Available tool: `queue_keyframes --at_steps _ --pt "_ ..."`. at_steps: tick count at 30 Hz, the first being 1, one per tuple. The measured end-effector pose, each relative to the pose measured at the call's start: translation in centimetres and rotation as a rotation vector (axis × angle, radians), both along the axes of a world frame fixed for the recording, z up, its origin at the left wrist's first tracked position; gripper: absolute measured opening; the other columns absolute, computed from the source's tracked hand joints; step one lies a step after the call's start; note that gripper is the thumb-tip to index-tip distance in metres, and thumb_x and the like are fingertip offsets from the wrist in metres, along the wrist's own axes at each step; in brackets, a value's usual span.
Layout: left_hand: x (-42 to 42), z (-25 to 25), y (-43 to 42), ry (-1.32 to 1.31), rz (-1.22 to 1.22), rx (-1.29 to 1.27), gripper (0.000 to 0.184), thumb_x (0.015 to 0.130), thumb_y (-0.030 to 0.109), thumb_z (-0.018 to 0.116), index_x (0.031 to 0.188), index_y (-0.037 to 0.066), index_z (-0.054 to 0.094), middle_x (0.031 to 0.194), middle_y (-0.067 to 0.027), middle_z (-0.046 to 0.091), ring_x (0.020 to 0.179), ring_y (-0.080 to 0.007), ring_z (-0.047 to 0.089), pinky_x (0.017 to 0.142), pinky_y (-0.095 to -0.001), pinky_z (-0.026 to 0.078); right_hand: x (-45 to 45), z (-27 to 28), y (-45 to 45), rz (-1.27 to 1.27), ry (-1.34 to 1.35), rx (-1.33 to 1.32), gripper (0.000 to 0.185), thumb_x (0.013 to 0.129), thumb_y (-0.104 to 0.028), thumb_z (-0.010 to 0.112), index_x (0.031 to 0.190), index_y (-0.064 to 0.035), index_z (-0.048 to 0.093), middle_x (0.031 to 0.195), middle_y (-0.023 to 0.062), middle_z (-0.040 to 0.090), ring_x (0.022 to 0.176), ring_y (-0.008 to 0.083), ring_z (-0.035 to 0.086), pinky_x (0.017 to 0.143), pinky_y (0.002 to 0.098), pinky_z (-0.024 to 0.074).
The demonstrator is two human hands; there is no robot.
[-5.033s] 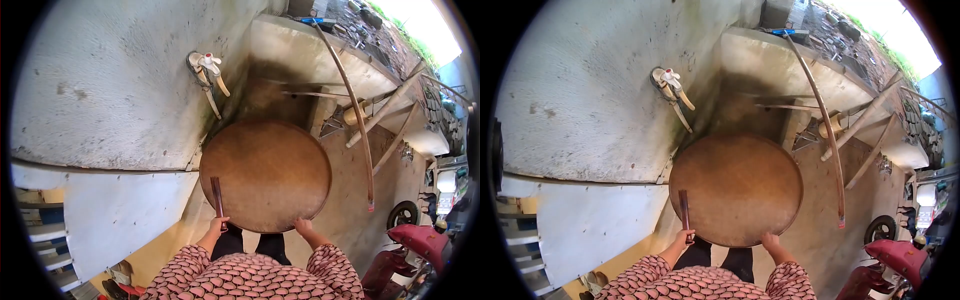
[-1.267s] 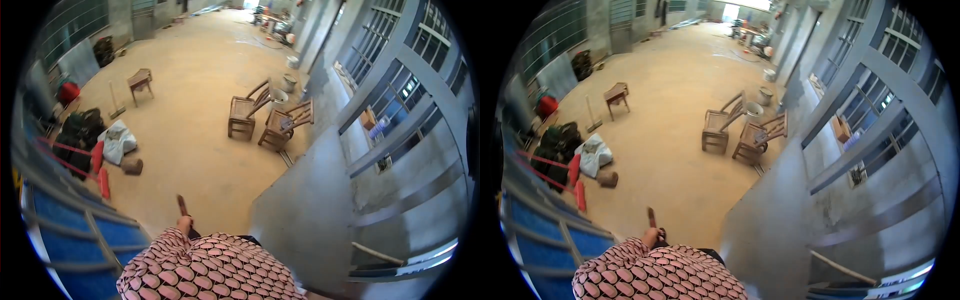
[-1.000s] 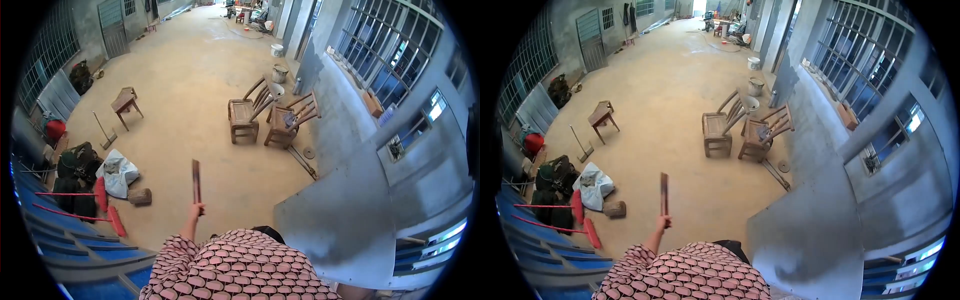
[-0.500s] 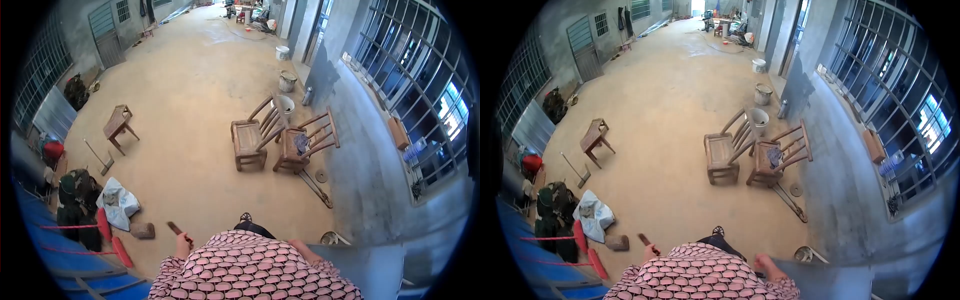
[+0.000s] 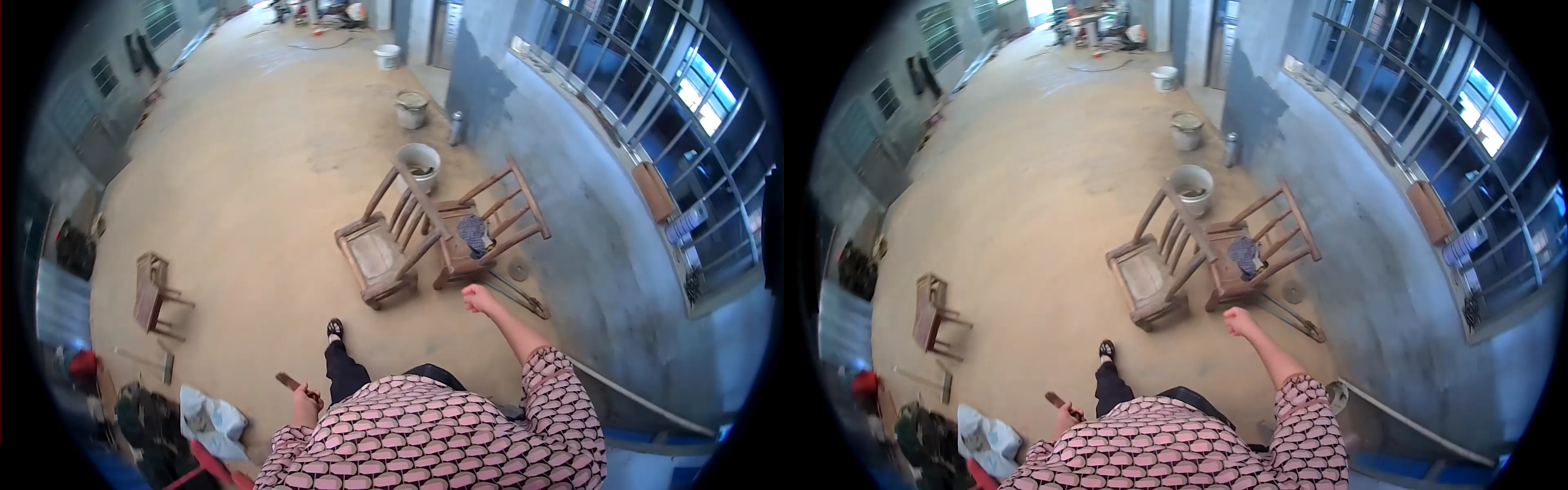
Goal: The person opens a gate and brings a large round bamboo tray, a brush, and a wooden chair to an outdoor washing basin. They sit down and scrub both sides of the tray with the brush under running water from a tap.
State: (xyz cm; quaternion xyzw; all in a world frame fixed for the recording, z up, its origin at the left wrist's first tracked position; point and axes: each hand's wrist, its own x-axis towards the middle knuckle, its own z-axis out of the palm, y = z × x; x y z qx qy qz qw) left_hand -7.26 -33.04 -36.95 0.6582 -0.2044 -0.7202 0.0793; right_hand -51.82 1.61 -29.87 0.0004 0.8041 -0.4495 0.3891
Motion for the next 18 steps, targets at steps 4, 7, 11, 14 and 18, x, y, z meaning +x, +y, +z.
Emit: queue_keyframes --at_steps 4,7,11,14,18 --pt "-4.7 -6.9 -10.7 -0.122 -0.032 0.192 0.021 0.076 0.029 0.052 0.066 0.014 0.042 0.049 -0.0046 0.048 0.042 -0.0197 0.046 0.041 -0.0309 0.033 -4.7 -2.3 -5.2 -0.181 0.127 0.001 0.036 0.068 -0.009 0.063 0.101 -0.0048 0.048 0.073 0.0053 0.054 0.06 0.0142 0.054 0.048 0.0255 0.0445" --pt "-10.7 -7.4 -18.7 -0.088 0.02 0.122 0.021 0.077 0.03 0.052 0.065 0.015 0.043 0.05 -0.0023 0.048 0.043 -0.0182 0.047 0.041 -0.0309 0.032 -7.8 -1.9 -9.8 -0.134 0.509 0.278 0.048 0.063 -0.011 0.067 0.106 -0.0052 0.047 0.086 0.0095 0.054 0.074 0.0186 0.055 0.06 0.0302 0.0474" --pt "-17.5 -3.7 -26.7 0.023 -0.175 0.133 0.021 0.077 0.03 0.053 0.065 0.015 0.044 0.051 -0.0023 0.05 0.043 -0.0185 0.048 0.04 -0.0287 0.033 -12.3 0.4 -16.1 -0.199 0.461 0.678 0.071 0.061 -0.027 0.069 0.122 -0.01 0.037 0.121 0.0158 0.04 0.113 0.0321 0.036 0.095 0.0394 0.0312" --pt "-21.4 -2.1 -30.4 -0.002 -0.321 0.039 0.021 0.078 0.03 0.053 0.065 0.015 0.045 0.052 -0.0024 0.05 0.045 -0.0187 0.049 0.04 -0.029 0.034 -14.5 0.1 -19.1 -0.226 0.444 0.703 0.075 0.059 -0.032 0.071 0.122 -0.0118 0.036 0.12 0.0133 0.042 0.113 0.0317 0.036 0.094 0.0426 0.0311" --pt "-23.4 -2.0 -32.3 0.045 -0.306 0.106 0.025 0.079 0.03 0.052 0.063 0.013 0.045 0.051 -0.0031 0.049 0.046 -0.0196 0.049 0.041 -0.03 0.034 -14.4 0.4 -22.5 -0.228 0.435 0.837 0.076 0.059 -0.035 0.07 0.123 -0.0125 0.035 0.123 0.0115 0.04 0.116 0.0298 0.034 0.093 0.0482 0.0293"
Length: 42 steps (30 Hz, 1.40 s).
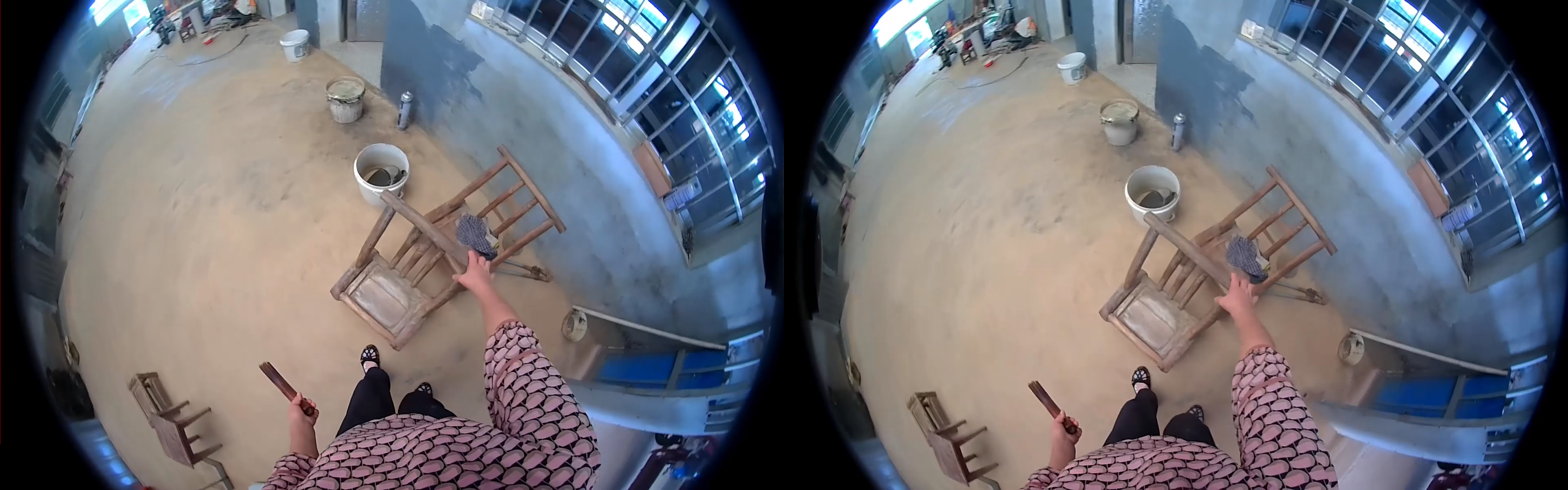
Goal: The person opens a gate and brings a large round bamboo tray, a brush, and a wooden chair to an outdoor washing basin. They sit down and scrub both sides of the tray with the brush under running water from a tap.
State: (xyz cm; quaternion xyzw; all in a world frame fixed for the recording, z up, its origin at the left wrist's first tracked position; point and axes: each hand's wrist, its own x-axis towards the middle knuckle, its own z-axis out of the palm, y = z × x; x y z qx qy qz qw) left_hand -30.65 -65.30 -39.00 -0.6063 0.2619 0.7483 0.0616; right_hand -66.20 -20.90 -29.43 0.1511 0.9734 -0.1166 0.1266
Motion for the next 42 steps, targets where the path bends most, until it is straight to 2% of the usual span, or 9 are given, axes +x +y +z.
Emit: queue_keyframes --at_steps 4,7,11,14,16,21,26,37,42 --pt "-0.3 -1.5 -0.8 -0.127 -0.082 0.108 0.033 0.079 0.03 0.052 0.054 0.013 0.039 0.049 -0.005 0.047 0.043 -0.0219 0.047 0.039 -0.0328 0.031 0.4 3.3 -1.2 0.077 -0.104 0.154 0.064 0.059 -0.044 0.066 0.112 -0.0108 0.049 0.117 0.0111 0.047 0.108 0.027 0.043 0.087 0.0465 0.0353" --pt "-0.7 -3.0 -1.7 -0.327 -0.188 0.171 0.032 0.079 0.03 0.05 0.056 0.013 0.037 0.049 -0.0074 0.046 0.044 -0.0219 0.046 0.042 -0.0356 0.032 2.9 3.6 -4.6 0.466 -0.4 -0.022 0.052 0.052 -0.049 0.066 0.083 -0.0077 0.065 0.078 0.012 0.063 0.074 0.0287 0.06 0.07 0.0389 0.0462" --pt "-3.7 -2.3 -1.6 -0.347 -0.211 0.071 0.038 0.078 0.029 0.052 0.049 0.015 0.032 0.041 -0.0006 0.039 0.036 -0.0187 0.042 0.035 -0.0295 0.025 10.3 -0.8 -14.2 0.37 -0.122 -0.743 0.066 0.055 -0.022 0.069 0.113 -0.0042 0.046 0.099 0.0163 0.056 0.094 0.028 0.053 0.079 0.0363 0.0432" --pt "-5.7 -1.0 -2.5 -0.14 -0.288 0.036 0.041 0.079 0.032 0.05 0.047 0.015 0.031 0.04 -0.0007 0.039 0.036 -0.0187 0.042 0.034 -0.0294 0.025 15.0 0.4 -19.3 0.065 -0.443 -0.991 0.054 0.057 -0.011 0.063 0.108 -0.0022 0.046 0.084 0.0176 0.057 0.053 0.0199 0.057 0.048 0.0325 0.0454" --pt "-6.5 -1.4 -3.4 -0.081 -0.36 0.001 0.043 0.08 0.033 0.048 0.045 0.015 0.03 0.04 -0.0007 0.039 0.036 -0.0186 0.043 0.034 -0.0295 0.025 17.6 0.8 -20.1 0.146 -0.405 -0.936 0.052 0.059 -0.012 0.062 0.106 -0.0011 0.047 0.068 0.0136 0.057 0.041 0.0168 0.052 0.038 0.0299 0.0414" --pt "-4.3 -3.8 -3.8 0.088 -0.378 -0.016 0.037 0.08 0.034 0.049 0.051 0.016 0.036 0.044 -0.0005 0.045 0.039 -0.0169 0.047 0.036 -0.0291 0.028 24.9 3.6 -13.7 0.194 -0.338 -0.793 0.052 0.056 -0.018 0.064 0.106 -0.0073 0.051 0.058 0.0055 0.056 0.043 0.0147 0.052 0.04 0.029 0.0437" --pt "-3.8 1.4 -0.5 -0.081 -0.422 0.015 0.035 0.081 0.038 0.045 0.056 0.015 0.038 0.046 -0.0024 0.046 0.042 -0.0165 0.042 0.039 -0.0298 0.032 35.5 17.1 -8.1 -0.052 -0.276 -0.722 0.053 0.056 -0.02 0.063 0.107 -0.0101 0.052 0.059 0.0057 0.057 0.044 0.0151 0.053 0.043 0.0294 0.044" --pt "-4.0 4.7 15.2 0.047 -0.939 -0.068 0.029 0.078 0.029 0.052 0.058 0.016 0.036 0.044 0.0021 0.042 0.038 -0.0136 0.042 0.036 -0.0243 0.028 59.6 17.4 -2.2 -0.617 -0.033 -0.657 0.032 0.06 -0.022 0.058 0.088 -0.0077 0.054 0.06 0.0078 0.058 0.047 0.0184 0.055 0.047 0.0312 0.043" --pt "-5.0 4.8 22.7 0.124 -1.165 0.05 0.024 0.076 0.026 0.054 0.059 0.016 0.039 0.047 -0.0016 0.046 0.044 -0.0192 0.047 0.04 -0.0316 0.032 69.4 16.0 1.5 -0.956 0.066 -0.681 0.035 0.06 -0.021 0.059 0.086 0.0002 0.051 0.054 0.0086 0.054 0.043 0.0155 0.053 0.041 0.0289 0.0414"
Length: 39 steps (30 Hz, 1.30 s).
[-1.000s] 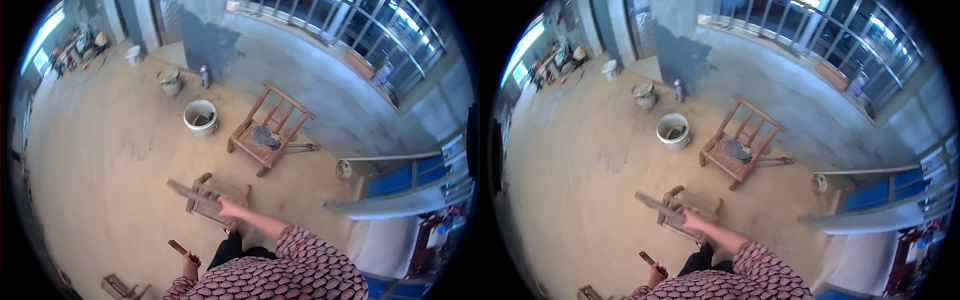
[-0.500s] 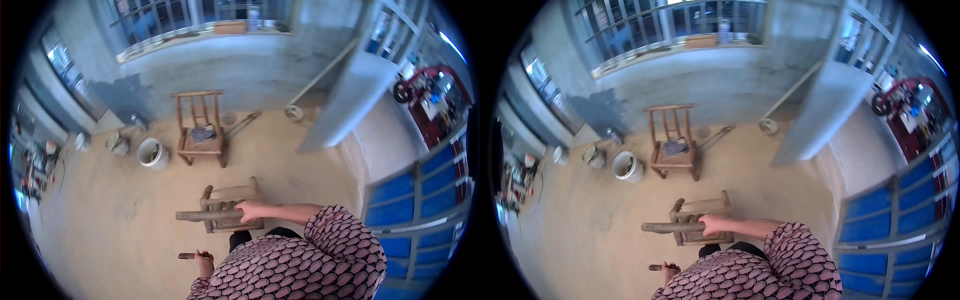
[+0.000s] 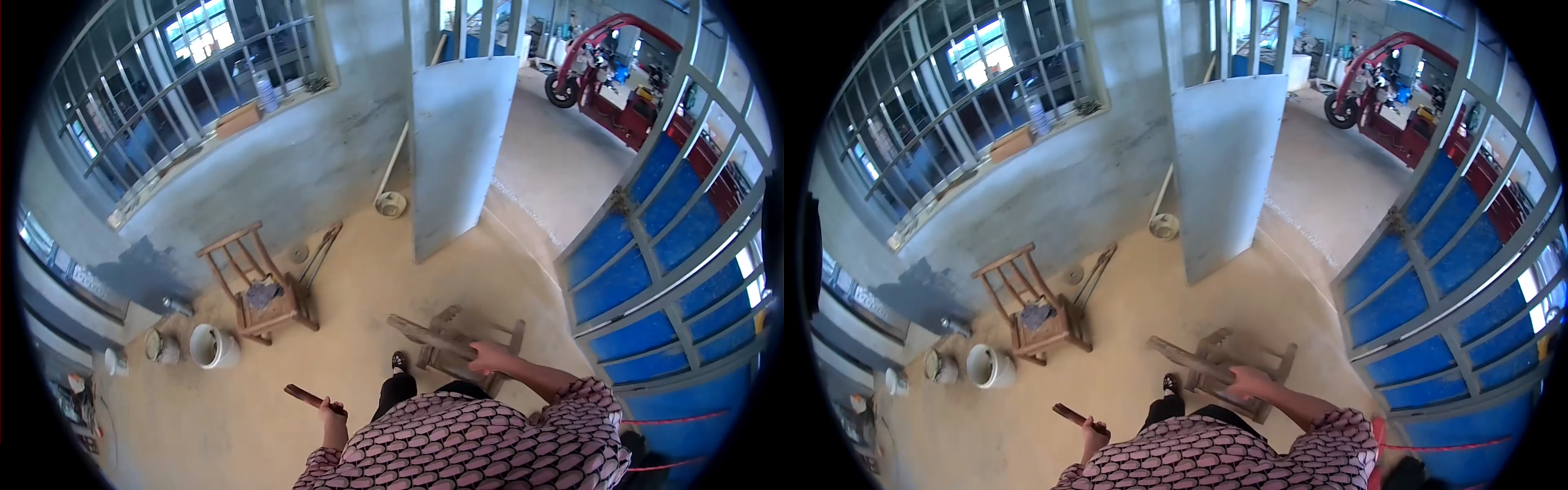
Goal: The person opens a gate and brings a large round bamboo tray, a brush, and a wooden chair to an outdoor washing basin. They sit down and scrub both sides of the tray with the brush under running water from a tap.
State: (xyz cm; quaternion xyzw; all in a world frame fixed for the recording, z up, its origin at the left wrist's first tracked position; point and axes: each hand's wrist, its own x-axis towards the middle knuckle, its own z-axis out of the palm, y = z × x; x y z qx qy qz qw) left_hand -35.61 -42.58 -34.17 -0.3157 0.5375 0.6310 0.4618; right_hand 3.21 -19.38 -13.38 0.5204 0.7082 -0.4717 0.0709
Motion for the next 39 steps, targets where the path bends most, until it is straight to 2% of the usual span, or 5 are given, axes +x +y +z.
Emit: queue_keyframes --at_steps 7,13,20,24,39 --pt "-2.8 -5.7 10.9 -0.022 -0.238 -0.171 0.018 0.073 0.009 0.058 0.067 0.008 0.04 0.045 -0.0062 0.041 0.033 -0.0202 0.041 0.032 -0.0335 0.032 10.1 -5.0 3.3 -0.579 0.175 -0.158 0.034 0.065 -0.012 0.06 0.095 -0.0001 0.051 0.053 0.0067 0.051 0.041 0.0156 0.051 0.037 0.0261 0.0403" --pt "0.6 -0.5 27.6 0.253 -1.304 -0.332 0.022 0.069 0.008 0.066 0.064 -0.007 0.051 0.046 -0.0126 0.047 0.036 -0.0199 0.047 0.031 -0.0326 0.033 13.5 -3.2 1.2 -1.094 0.251 -0.251 0.028 0.065 -0.01 0.063 0.089 -0.002 0.049 0.057 0.0077 0.052 0.045 0.0165 0.053 0.041 0.0288 0.0447" --pt "15.0 0.4 48.7 0.317 -1.51 0.052 0.017 0.061 0.003 0.067 0.061 -0.007 0.053 0.049 -0.0137 0.05 0.04 -0.0222 0.051 0.036 -0.0325 0.045 14.6 -3.0 2.2 -1.238 0.115 -0.121 0.015 0.067 -0.007 0.061 0.074 -0.0016 0.048 0.055 0.0089 0.051 0.043 0.0191 0.053 0.04 0.0304 0.0448" --pt "24.6 2.8 57.1 0.189 -1.671 0.135 0.018 0.061 0.005 0.068 0.061 -0.004 0.053 0.05 -0.0122 0.051 0.041 -0.022 0.052 0.034 -0.0338 0.037 18.6 -1.4 6.3 -1.307 0.06 -0.122 0.016 0.067 -0.008 0.061 0.075 -0.0016 0.049 0.056 0.0092 0.052 0.045 0.0193 0.053 0.041 0.0305 0.0447" --pt "41.3 0.5 74.4 0.211 -1.977 0.045 0.023 0.061 0.012 0.072 0.068 -0.007 0.06 0.064 -0.0149 0.058 0.049 -0.0219 0.054 0.043 -0.0318 0.042 39.3 8.2 21.4 -1.519 -0.17 -0.091 0.022 0.065 -0.013 0.062 0.079 -0.0016 0.05 0.062 0.0102 0.053 0.052 0.02 0.053 0.047 0.0308 0.0445"
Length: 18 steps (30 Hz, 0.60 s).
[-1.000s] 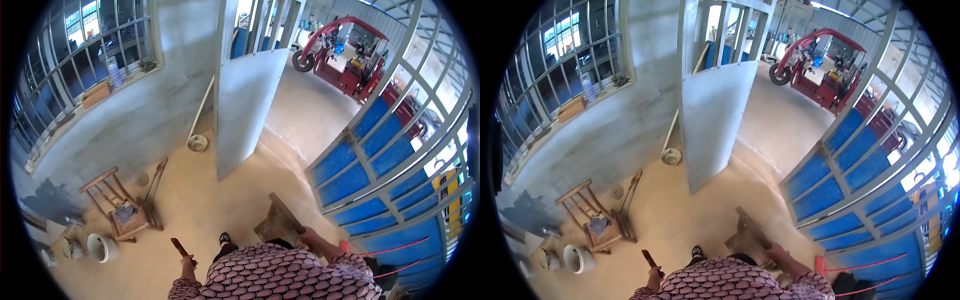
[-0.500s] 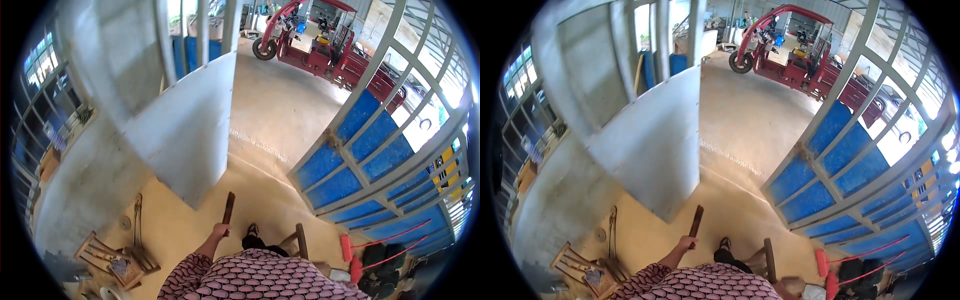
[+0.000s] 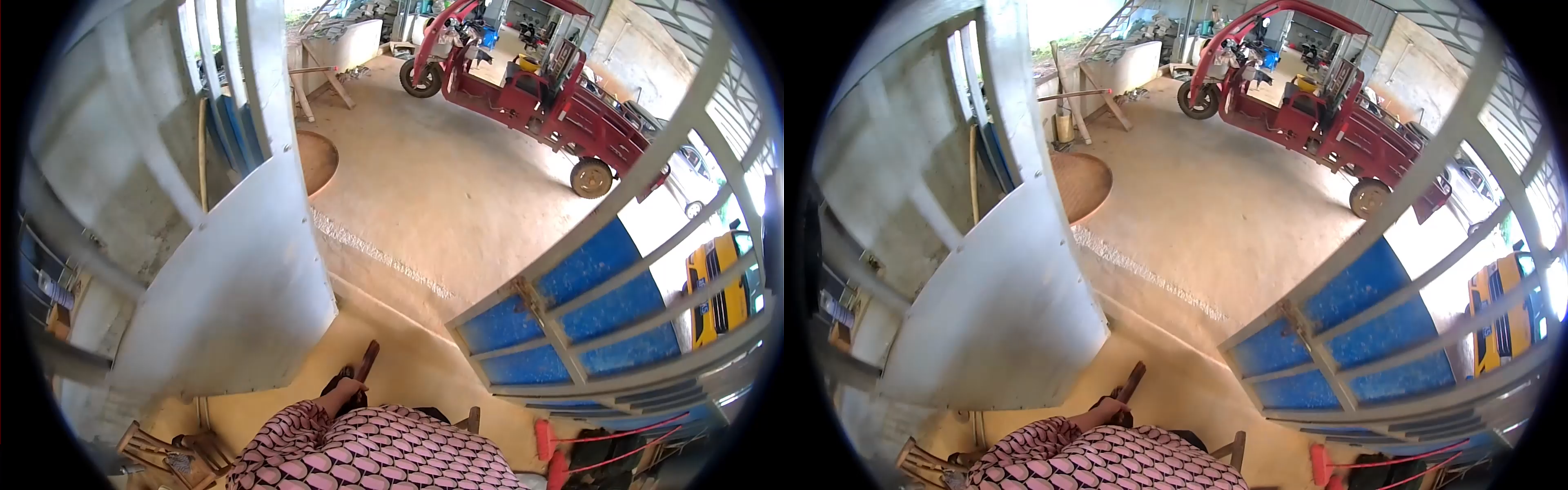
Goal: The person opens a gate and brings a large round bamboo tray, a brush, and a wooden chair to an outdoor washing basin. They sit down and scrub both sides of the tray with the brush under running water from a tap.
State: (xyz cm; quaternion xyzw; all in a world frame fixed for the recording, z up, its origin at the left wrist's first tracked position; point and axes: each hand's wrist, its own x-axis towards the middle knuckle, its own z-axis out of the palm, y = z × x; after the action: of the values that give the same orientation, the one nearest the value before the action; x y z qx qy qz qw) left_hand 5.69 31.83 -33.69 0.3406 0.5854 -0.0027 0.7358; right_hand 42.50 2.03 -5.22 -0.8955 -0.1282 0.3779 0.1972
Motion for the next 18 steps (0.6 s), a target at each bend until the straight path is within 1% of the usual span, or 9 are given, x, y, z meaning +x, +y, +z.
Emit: queue_keyframes --at_steps 1,3,4,5,6,11,12,13,18 --pt "0.9 -0.9 1.5 -0.002 0.002 -0.004 0.023 0.061 0.012 0.072 0.068 -0.007 0.06 0.064 -0.0149 0.058 0.049 -0.0219 0.054 0.043 -0.0318 0.042 0.6 0.4 0.6 -0.024 -0.013 -0.008 0.022 0.065 -0.013 0.062 0.079 -0.0016 0.05 0.062 0.0102 0.053 0.053 0.02 0.053 0.047 0.0308 0.0445" --pt "2.2 -3.5 4.3 0.178 -0.12 0.293 0.03 0.055 0.017 0.075 0.07 -0.005 0.06 0.069 -0.0121 0.06 0.058 -0.021 0.056 0.051 -0.0304 0.044 1.0 0.9 1.4 -0.076 -0.031 -0.016 0.023 0.065 -0.014 0.063 0.08 -0.0016 0.05 0.063 0.0104 0.053 0.054 0.0201 0.053 0.048 0.0309 0.0444" --pt "2.9 -3.2 6.6 0.173 -0.203 0.2 0.036 0.053 0.021 0.075 0.073 -0.005 0.061 0.073 -0.0105 0.061 0.064 -0.0205 0.056 0.057 -0.0298 0.044 1.0 1.2 2.0 -0.102 -0.039 -0.016 0.023 0.065 -0.014 0.063 0.08 -0.0016 0.05 0.063 0.0104 0.053 0.054 0.0202 0.053 0.048 0.0309 0.0444" --pt "4.2 -1.8 9.2 0.058 -0.123 0.133 0.034 0.056 0.021 0.073 0.074 -0.005 0.061 0.073 -0.0108 0.061 0.063 -0.0203 0.056 0.059 -0.0313 0.044 0.7 1.3 3.0 -0.135 -0.043 -0.02 0.024 0.065 -0.014 0.063 0.08 -0.0016 0.05 0.064 0.0105 0.053 0.055 0.0202 0.053 0.049 0.0309 0.0444" --pt "5.2 -7.2 11.8 0.032 -0.109 -0.006 0.028 0.061 0.02 0.069 0.073 -0.004 0.061 0.07 -0.0108 0.06 0.06 -0.0207 0.054 0.056 -0.0325 0.044 0.5 1.8 4.4 -0.171 -0.048 -0.023 0.024 0.065 -0.015 0.063 0.081 -0.0016 0.05 0.064 0.0106 0.053 0.055 0.0203 0.054 0.049 0.0309 0.0444" --pt "12.6 -1.1 26.0 -0.129 -0.293 -0.001 0.019 0.068 0.019 0.062 0.062 0.002 0.058 0.054 -0.0089 0.053 0.054 -0.0207 0.053 0.05 -0.0332 0.041 1.7 2.6 11.8 -0.275 -0.063 -0.056 0.026 0.064 -0.016 0.063 0.082 -0.0016 0.05 0.066 0.0109 0.054 0.057 0.0205 0.054 0.051 0.031 0.0443" --pt "13.7 -1.5 27.9 -0.134 -0.152 -0.112 0.018 0.069 0.017 0.061 0.059 0.004 0.054 0.05 -0.0087 0.05 0.048 -0.0202 0.053 0.046 -0.0326 0.041 2.0 2.6 13.0 -0.279 -0.06 -0.05 0.027 0.064 -0.016 0.063 0.082 -0.0016 0.05 0.066 0.011 0.054 0.058 0.0205 0.054 0.051 0.0311 0.0443" --pt "15.2 -0.9 29.5 -0.126 -0.168 -0.12 0.018 0.069 0.017 0.061 0.059 0.004 0.054 0.05 -0.0087 0.05 0.048 -0.0202 0.053 0.046 -0.0326 0.041 2.5 3.0 14.1 -0.29 -0.067 -0.048 0.027 0.064 -0.017 0.064 0.083 -0.0016 0.05 0.067 0.011 0.054 0.058 0.0206 0.054 0.052 0.0311 0.0443" --pt "21.5 4.8 34.6 -0.113 0.048 0.039 0.018 0.069 0.017 0.061 0.061 0.003 0.053 0.05 -0.0081 0.051 0.039 -0.0204 0.05 0.039 -0.0296 0.038 5.9 2.2 19.1 -0.285 -0.052 -0.033 0.029 0.064 -0.018 0.064 0.084 -0.0016 0.051 0.068 0.0114 0.055 0.061 0.0208 0.054 0.054 0.0312 0.0442"
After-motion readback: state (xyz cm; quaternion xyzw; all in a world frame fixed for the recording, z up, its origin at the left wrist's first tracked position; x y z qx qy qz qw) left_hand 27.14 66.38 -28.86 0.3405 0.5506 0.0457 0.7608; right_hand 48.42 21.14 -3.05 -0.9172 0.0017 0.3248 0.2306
